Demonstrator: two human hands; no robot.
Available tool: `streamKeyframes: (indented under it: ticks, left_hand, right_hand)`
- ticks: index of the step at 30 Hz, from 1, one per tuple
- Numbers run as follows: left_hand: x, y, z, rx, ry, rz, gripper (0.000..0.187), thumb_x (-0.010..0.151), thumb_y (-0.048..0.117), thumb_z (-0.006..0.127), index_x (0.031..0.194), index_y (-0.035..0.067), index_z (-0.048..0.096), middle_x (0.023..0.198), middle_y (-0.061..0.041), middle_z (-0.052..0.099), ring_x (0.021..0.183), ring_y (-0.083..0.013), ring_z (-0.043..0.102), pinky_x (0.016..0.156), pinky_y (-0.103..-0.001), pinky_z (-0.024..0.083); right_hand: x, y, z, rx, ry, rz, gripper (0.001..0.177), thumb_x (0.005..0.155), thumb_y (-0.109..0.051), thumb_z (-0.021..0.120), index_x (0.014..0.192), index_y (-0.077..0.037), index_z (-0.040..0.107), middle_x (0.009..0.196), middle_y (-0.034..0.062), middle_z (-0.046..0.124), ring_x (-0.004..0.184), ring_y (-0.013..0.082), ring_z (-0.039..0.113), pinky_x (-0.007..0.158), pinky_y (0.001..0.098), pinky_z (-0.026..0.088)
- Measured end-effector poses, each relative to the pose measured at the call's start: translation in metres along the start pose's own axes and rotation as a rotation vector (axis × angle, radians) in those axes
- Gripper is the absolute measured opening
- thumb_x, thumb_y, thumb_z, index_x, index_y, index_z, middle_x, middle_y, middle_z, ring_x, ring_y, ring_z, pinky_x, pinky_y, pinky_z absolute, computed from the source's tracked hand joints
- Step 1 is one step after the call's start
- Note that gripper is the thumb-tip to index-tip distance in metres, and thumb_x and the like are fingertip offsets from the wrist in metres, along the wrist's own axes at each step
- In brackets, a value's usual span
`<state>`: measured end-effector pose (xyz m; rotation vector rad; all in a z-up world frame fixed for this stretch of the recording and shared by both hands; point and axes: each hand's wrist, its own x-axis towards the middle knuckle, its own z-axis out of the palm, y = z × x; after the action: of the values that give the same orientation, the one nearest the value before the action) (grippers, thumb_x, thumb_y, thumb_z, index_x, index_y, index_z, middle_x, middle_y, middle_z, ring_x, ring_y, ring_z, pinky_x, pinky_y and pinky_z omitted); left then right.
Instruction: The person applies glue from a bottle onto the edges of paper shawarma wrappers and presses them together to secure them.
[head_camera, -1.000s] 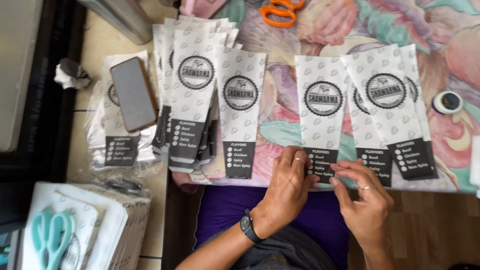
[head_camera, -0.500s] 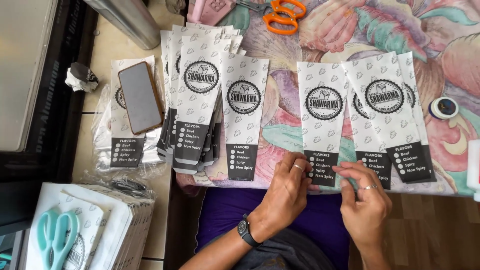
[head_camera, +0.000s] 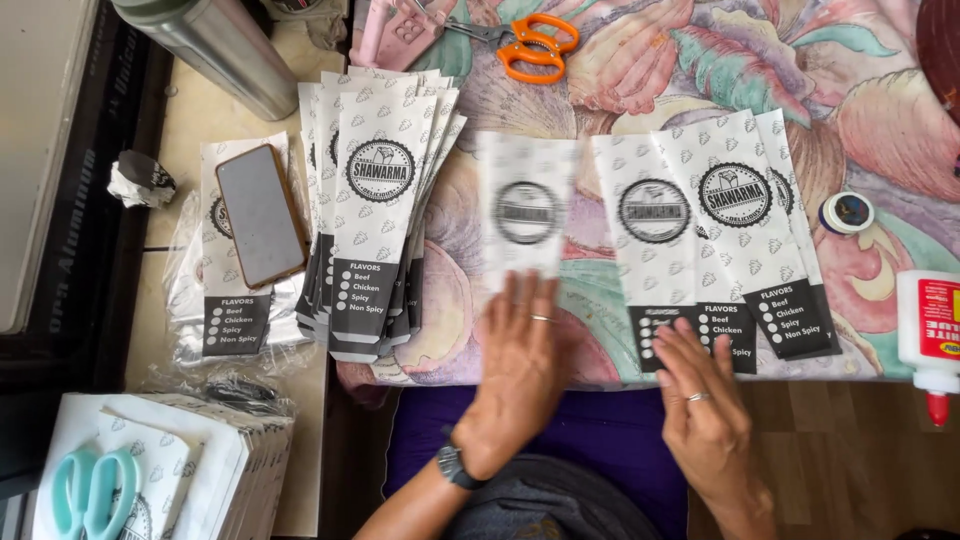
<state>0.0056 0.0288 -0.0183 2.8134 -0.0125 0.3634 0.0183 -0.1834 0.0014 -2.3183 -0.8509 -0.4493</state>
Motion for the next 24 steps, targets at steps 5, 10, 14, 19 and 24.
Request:
streamKeyframes:
  ticks: [5,10,14,19,24]
  left_hand:
    - [0.013,0.055,0.004,-0.518,-0.041,0.183,0.065,0.105,0.031,0.054,0.155,-0.002,0.031,0.162,-0.038,0.028,0.154,-0.0569,0.023,0.121,-0.066,0.028]
    - [0.007,0.021,-0.037,-0.702,-0.115,0.235,0.066,0.096,0.023,0.069,0.150,-0.001,0.037,0.160,-0.031,0.032,0.154,-0.0506,0.025,0.127,-0.063,0.022]
    - [-0.004,0.004,-0.047,-0.733,-0.097,0.340,0.046,0.095,0.002,0.069,0.137,-0.003,0.050,0.143,-0.025,0.052,0.140,-0.0375,0.050,0.128,-0.057,0.027]
    - [-0.008,0.006,-0.033,-0.691,-0.005,0.425,0.024,0.104,0.002,0.060,0.127,-0.006,0.057,0.137,-0.028,0.056,0.130,-0.0372,0.058,0.123,-0.056,0.035]
    - [-0.010,0.003,-0.029,-0.646,-0.005,0.470,0.019,0.102,-0.008,0.052,0.119,-0.004,0.060,0.133,-0.032,0.053,0.127,-0.0391,0.058,0.122,-0.058,0.038]
  right_hand:
    - [0.004,0.005,-0.014,-0.064,0.074,0.076,0.025,0.105,0.005,0.054,0.127,0.009,0.065,0.140,0.0244,0.064,0.139,0.0408,0.058,0.129,0.0585,0.036]
    - [0.012,-0.013,-0.009,0.053,0.097,-0.027,0.021,0.098,0.005,0.063,0.118,0.009,0.067,0.134,0.0265,0.063,0.125,0.0365,0.066,0.122,0.0538,0.046]
    - [0.017,-0.013,-0.002,0.183,0.003,-0.118,0.029,0.091,0.002,0.071,0.119,0.008,0.064,0.131,0.0246,0.063,0.124,0.0337,0.067,0.121,0.0515,0.049]
    - [0.014,-0.001,-0.001,0.160,0.011,-0.149,0.028,0.090,0.003,0.073,0.116,0.007,0.062,0.128,0.0251,0.064,0.119,0.0338,0.070,0.119,0.0517,0.051]
    - [0.010,0.008,-0.001,0.217,0.001,-0.191,0.025,0.087,0.009,0.075,0.109,0.006,0.063,0.128,0.0284,0.062,0.119,0.0356,0.070,0.118,0.0513,0.051]
